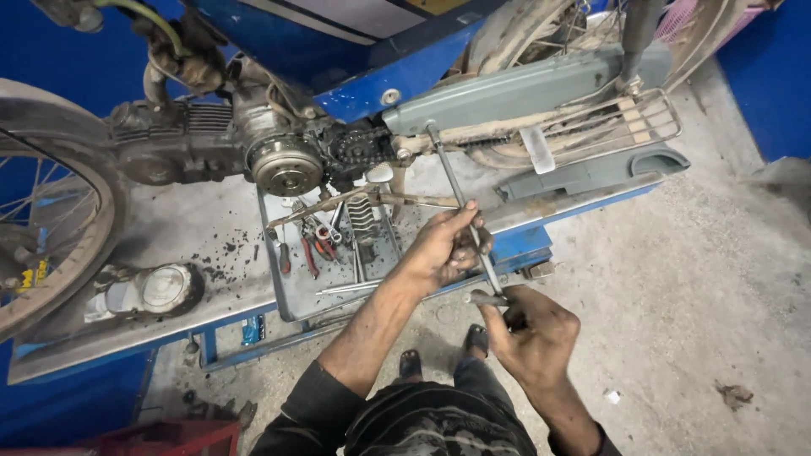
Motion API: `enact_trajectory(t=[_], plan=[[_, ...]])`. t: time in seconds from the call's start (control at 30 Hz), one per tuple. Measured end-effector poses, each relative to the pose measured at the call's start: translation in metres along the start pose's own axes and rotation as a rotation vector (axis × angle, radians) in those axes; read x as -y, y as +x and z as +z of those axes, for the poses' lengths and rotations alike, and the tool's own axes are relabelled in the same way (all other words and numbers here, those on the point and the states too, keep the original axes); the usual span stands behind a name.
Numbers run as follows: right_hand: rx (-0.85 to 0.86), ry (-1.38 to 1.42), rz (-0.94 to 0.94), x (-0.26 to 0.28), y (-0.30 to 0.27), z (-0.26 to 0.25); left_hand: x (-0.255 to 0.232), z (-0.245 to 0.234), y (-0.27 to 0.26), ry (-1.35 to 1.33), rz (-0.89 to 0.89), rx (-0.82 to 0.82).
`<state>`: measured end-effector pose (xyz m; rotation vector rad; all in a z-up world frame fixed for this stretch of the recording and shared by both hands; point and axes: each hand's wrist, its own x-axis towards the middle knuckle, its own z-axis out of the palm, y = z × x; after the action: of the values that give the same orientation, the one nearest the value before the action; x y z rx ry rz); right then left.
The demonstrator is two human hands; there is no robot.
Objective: Installing and securing the lower chain cover on a motorcycle using a T-handle wrench.
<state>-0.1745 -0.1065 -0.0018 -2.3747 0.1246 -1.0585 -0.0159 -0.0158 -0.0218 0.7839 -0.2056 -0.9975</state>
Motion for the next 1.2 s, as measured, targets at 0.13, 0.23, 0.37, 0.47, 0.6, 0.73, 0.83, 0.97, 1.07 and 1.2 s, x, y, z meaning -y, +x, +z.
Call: enact_trajectory(t=[0.13, 0.23, 0.37, 0.47, 0.6, 0.73, 0.83, 0.97, 1.07, 1.2], plan=[[0.101, -0.152, -0.135, -0.030, -0.016, -0.007, 0.008, 0.009, 0.002, 0.046, -0.020, -0.018], [0.138, -0.258, -0.081, -0.062, -0.045, -0.019, 0.032, 0.020, 0.029, 0.125, -0.031, 0.036], [0.077, -0.257, 0.207, -0.101, -0.066, -0.040, 0.070, 0.052, 0.088, 0.211, -0.010, 0.241], [0.013, -0.268, 0.330, -0.125, -0.052, -0.066, 0.108, 0.077, 0.154, 0.196, -0.077, 0.299], [-0.090, -0.261, 0.358, -0.159, -0.021, -0.103, 0.130, 0.127, 0.207, 0.232, -0.103, 0.342], [-0.062, -0.232, 0.385, -0.211, 0.009, -0.135, 0.136, 0.161, 0.247, 0.258, -0.102, 0.226], [0.004, -0.143, 0.416, -0.243, 0.025, -0.150, 0.138, 0.172, 0.262, 0.237, -0.059, 0.161], [0.065, -0.069, 0.460, -0.269, 0.044, -0.159, 0.164, 0.170, 0.288, 0.185, 0.088, -0.031], [0.083, -0.057, 0.411, -0.288, 0.046, -0.159, 0.161, 0.175, 0.287, 0.154, 0.103, -0.100], [0.094, -0.424, 0.239, -0.302, 0.036, -0.156, 0.151, 0.182, 0.280, 0.134, 0.098, -0.100]])
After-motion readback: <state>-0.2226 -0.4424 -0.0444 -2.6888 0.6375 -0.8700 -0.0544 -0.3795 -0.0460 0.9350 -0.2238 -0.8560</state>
